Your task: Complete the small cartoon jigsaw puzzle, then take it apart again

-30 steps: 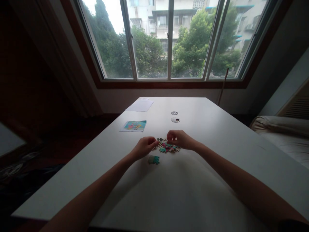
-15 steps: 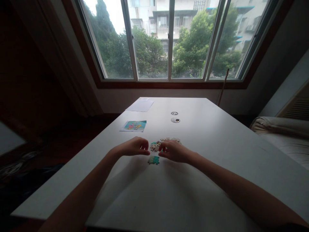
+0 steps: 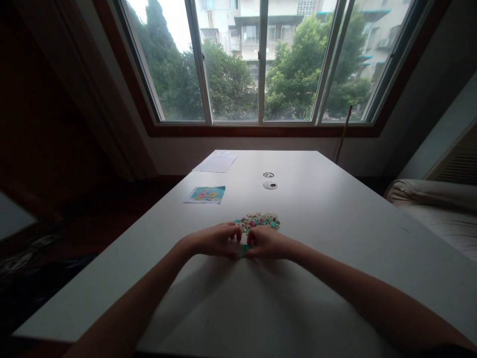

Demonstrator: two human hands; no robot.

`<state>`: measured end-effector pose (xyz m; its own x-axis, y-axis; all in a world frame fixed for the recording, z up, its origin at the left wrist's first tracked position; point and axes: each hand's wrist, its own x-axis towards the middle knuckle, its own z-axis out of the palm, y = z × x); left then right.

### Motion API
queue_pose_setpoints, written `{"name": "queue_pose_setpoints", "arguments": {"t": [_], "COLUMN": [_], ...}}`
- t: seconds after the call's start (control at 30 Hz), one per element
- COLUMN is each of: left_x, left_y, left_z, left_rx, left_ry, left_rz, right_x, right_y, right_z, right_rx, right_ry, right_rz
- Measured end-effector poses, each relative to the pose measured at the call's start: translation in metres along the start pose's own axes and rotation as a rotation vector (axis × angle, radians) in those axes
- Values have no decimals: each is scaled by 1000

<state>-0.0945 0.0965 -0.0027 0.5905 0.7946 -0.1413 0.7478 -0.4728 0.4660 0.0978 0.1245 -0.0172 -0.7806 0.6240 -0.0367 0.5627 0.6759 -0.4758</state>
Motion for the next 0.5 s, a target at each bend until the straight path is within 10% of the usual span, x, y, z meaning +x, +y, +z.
{"name": "queue_pose_setpoints", "arguments": {"t": [0.5], "left_x": [2], "left_y": [5], "left_z": [3], "left_rx": [-21], "left_ry": [-25], "left_rz": [-13], "right_x": [4], "right_y": [13], "right_z": [-14], "right_rx": [163], "right_ry": [65], "right_rz": [-7]}}
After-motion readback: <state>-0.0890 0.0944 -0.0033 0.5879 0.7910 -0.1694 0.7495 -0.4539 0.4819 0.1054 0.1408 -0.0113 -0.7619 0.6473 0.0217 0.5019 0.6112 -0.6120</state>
